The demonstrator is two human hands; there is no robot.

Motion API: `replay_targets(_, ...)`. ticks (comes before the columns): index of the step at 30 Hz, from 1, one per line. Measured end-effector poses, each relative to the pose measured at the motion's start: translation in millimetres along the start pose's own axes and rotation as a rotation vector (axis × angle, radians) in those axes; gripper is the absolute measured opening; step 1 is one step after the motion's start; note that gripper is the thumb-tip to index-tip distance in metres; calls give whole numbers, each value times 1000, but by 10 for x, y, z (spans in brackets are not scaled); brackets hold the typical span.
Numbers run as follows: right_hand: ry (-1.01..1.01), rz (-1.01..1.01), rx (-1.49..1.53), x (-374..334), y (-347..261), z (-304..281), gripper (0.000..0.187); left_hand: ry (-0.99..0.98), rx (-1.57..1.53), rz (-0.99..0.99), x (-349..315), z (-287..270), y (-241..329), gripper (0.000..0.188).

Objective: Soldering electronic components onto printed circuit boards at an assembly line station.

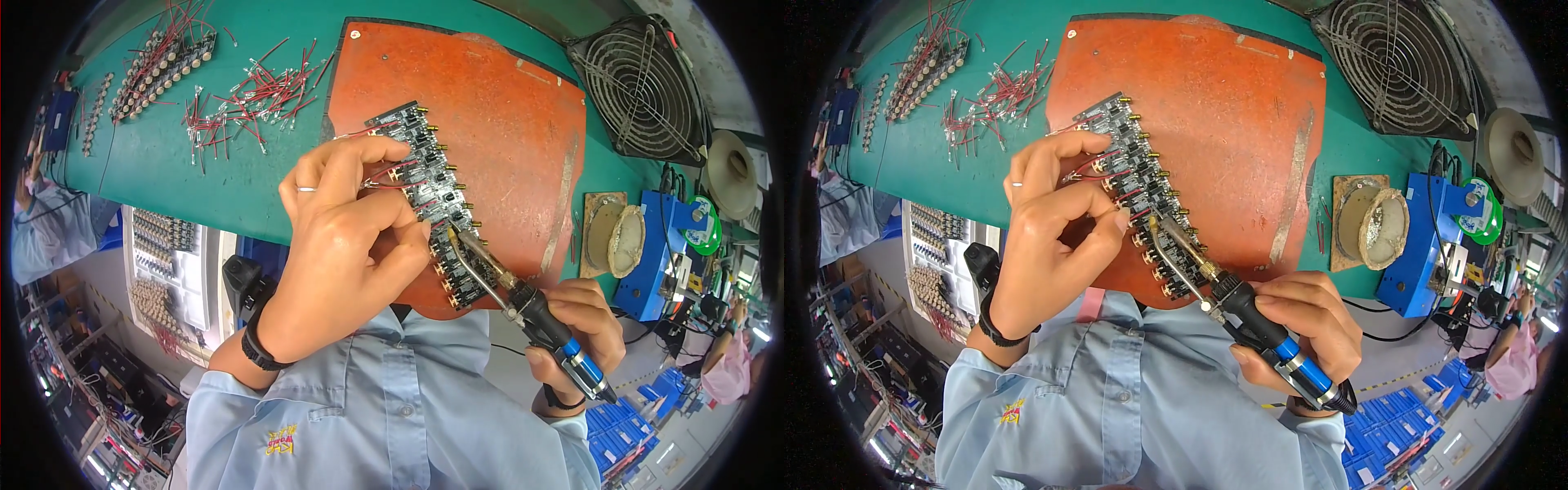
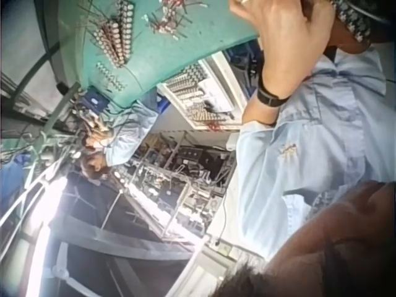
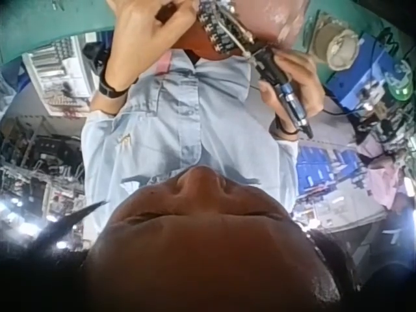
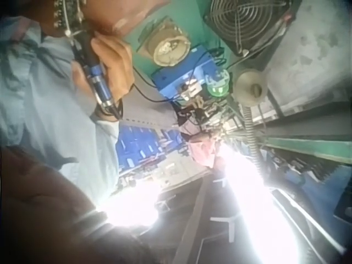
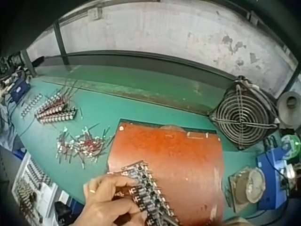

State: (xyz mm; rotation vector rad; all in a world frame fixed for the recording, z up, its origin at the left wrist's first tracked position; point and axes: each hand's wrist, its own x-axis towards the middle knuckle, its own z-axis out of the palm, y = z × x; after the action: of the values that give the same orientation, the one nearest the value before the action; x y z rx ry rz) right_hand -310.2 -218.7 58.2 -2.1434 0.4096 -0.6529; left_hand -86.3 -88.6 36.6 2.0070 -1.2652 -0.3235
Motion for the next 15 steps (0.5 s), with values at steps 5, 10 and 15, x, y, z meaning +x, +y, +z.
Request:
replay_targets(5,-9,6,2,20,-16,8,40,1,3,-1,1,3,-1,10)
replay_targets(10,-28,24,-16,57,-70,-12,40,0,5,1,1,7,-4,10)
replay_targets(15,-83,11,-68,92,-116,-47,41,1,6,1,0,8,1,10)
